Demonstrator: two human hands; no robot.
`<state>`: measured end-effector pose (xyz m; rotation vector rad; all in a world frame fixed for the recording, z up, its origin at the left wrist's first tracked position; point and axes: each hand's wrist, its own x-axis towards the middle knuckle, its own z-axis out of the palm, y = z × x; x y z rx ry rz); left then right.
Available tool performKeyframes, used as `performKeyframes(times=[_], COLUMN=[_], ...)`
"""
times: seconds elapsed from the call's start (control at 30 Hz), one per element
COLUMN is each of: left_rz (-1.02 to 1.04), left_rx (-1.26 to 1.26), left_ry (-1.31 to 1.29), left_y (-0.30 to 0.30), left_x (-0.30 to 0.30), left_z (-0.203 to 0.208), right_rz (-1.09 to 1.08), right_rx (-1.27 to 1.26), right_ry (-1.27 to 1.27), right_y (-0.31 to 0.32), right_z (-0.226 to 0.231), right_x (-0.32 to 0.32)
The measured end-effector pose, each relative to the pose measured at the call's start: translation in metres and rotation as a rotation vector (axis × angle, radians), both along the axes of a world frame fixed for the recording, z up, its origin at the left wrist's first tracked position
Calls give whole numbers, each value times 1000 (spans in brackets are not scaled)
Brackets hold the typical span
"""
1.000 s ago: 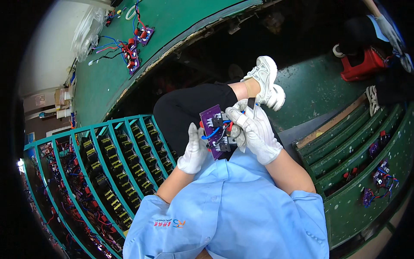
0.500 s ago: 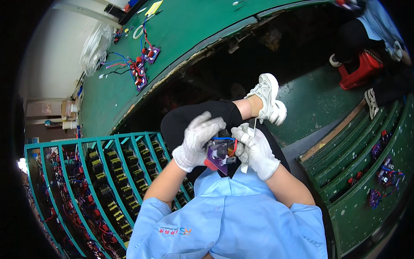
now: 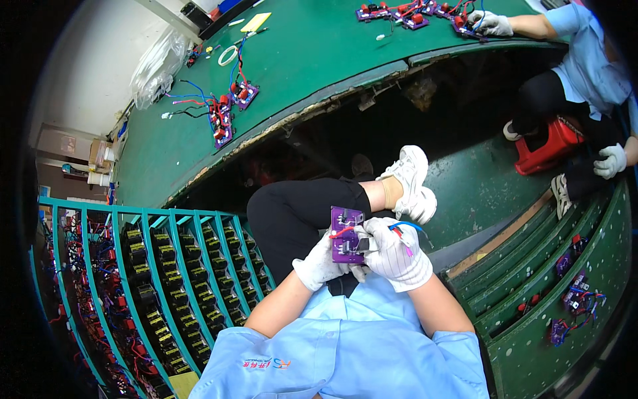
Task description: The person assembles electronic components onto a purple printed circuit board by hand, attaching wires and other components to the board.
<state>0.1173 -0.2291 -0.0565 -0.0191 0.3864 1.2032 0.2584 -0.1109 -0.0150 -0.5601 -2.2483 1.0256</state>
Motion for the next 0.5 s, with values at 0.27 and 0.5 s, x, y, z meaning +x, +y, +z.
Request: performKeyframes(times=[0.27,0.5], left_rz=[452,29], left_rx=[-82,370], left_ry=[1422,2154], left_y=[-5,7], left_x=[10,14], left_z=[4,14], right_rz=[-211,-73], right_rx=[62,19], right_ry=[-23,-47], right_y=[-3,-16], right_z=[-25,-16], right_x=[8,5])
